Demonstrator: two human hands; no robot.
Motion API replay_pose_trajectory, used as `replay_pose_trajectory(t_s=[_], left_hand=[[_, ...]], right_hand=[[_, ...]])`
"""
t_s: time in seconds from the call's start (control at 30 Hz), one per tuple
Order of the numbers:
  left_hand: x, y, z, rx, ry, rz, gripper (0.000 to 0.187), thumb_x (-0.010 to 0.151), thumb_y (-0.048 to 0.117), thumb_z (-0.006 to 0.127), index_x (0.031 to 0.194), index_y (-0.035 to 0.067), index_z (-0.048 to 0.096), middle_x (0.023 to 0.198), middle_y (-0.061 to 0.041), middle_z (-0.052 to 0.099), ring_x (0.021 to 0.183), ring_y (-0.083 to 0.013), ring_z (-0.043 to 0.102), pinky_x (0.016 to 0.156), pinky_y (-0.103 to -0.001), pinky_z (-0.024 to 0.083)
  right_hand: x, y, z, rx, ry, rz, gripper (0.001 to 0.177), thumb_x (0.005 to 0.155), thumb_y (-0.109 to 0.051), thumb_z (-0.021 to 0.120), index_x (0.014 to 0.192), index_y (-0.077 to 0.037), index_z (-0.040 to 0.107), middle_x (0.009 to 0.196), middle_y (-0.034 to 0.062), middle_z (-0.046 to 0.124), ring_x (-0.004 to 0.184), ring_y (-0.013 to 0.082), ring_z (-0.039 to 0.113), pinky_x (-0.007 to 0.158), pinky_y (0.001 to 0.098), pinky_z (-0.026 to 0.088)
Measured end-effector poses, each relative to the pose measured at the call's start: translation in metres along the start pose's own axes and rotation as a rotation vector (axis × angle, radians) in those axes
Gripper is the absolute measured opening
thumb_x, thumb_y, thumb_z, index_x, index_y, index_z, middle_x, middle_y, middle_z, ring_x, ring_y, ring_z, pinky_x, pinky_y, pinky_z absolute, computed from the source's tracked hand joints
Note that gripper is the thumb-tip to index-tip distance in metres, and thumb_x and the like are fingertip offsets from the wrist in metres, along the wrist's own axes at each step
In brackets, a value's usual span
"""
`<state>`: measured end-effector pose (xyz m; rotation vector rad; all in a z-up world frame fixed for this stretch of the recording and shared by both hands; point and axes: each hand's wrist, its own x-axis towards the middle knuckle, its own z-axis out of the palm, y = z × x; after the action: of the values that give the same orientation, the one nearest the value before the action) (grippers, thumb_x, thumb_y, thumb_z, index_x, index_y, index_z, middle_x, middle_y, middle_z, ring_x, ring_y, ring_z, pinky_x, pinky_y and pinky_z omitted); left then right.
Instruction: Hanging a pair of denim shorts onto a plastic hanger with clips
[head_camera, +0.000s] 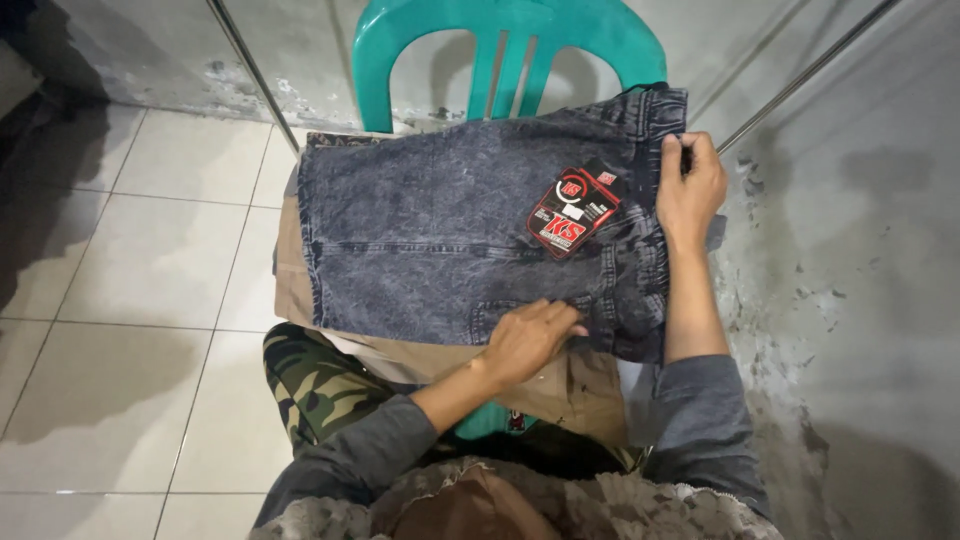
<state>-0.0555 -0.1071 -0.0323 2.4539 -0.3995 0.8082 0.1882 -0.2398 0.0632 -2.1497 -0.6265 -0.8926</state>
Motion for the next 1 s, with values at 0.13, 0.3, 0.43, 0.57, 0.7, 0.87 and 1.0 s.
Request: replay_pose_trajectory(t_s=[0.13,0.3,0.43,0.57,0.7,0.87,1.0], left_hand=[[0.011,-0.001,0.008,0.01,0.003,-0.056,0.033,0.104,0.048,0.048,0.085,0.022,0.054,0.071,0.002,0.057,0.069,-0.018,0.064,0.06,-0.032,0.052],[0.005,0.008,-0.012,-0.083,-0.018,-0.061,0.037,0.103,0.048,0.05,0.085,0.016,0.057,0.072,-0.004,0.059,0.073,-0.025,0.066,0.064,-0.035,0.053],[-0.027,0.006,-0.005,-0.171,-0.06,-0.074,0.038,0.099,0.051,0.057,0.09,0.014,0.058,0.074,-0.006,0.061,0.072,-0.0276,0.068,0.066,-0.038,0.054],[-0.052,-0.002,0.003,-0.233,-0.104,-0.111,0.034,0.1,0.047,0.059,0.1,0.013,0.06,0.078,-0.01,0.07,0.073,-0.0307,0.072,0.065,-0.041,0.056],[-0.033,0.0,-0.021,-0.305,-0.241,-0.272,0.026,0.102,0.042,0.056,0.109,0.017,0.06,0.081,-0.009,0.073,0.079,-0.0328,0.074,0.069,-0.044,0.055],[-0.02,-0.017,-0.028,-0.313,-0.089,-0.376,0.024,0.101,0.039,0.06,0.115,0.02,0.062,0.082,-0.011,0.074,0.08,-0.0372,0.075,0.066,-0.047,0.058],[0.014,-0.036,-0.054,-0.239,0.174,-0.355,0.027,0.096,0.033,0.068,0.12,0.022,0.063,0.097,-0.008,0.074,0.09,-0.0324,0.074,0.072,-0.044,0.059]], right_hand=[[0.001,-0.003,-0.003,-0.017,-0.045,0.015,0.021,0.108,-0.028,0.069,0.104,-0.008,0.067,0.091,0.0241,0.068,0.089,0.0492,0.067,0.075,0.055,0.05],[0.004,-0.001,-0.001,-0.052,-0.104,0.015,0.029,0.109,-0.037,0.069,0.101,-0.01,0.065,0.088,0.0195,0.068,0.091,0.0459,0.067,0.079,0.0548,0.048],[0.002,0.007,0.002,-0.086,-0.113,-0.02,0.03,0.109,-0.037,0.07,0.104,-0.008,0.063,0.094,0.0208,0.068,0.096,0.046,0.066,0.083,0.0562,0.046],[0.002,0.005,0.0,-0.048,-0.107,-0.056,0.029,0.109,-0.036,0.07,0.108,-0.008,0.064,0.1,0.0185,0.069,0.099,0.0441,0.065,0.085,0.0539,0.045],[0.0,0.007,-0.002,-0.05,-0.111,-0.08,0.034,0.107,-0.04,0.074,0.111,-0.007,0.065,0.107,0.0186,0.068,0.102,0.0444,0.064,0.086,0.055,0.045],[-0.001,0.016,-0.01,0.141,-0.188,-0.095,0.036,0.1,-0.035,0.082,0.111,-0.006,0.063,0.11,0.0187,0.065,0.107,0.0464,0.062,0.092,0.0563,0.044],[-0.002,-0.021,-0.031,0.262,-0.168,-0.174,0.029,0.095,-0.014,0.083,0.108,-0.001,0.06,0.118,0.0234,0.066,0.113,0.049,0.063,0.097,0.0578,0.044]])
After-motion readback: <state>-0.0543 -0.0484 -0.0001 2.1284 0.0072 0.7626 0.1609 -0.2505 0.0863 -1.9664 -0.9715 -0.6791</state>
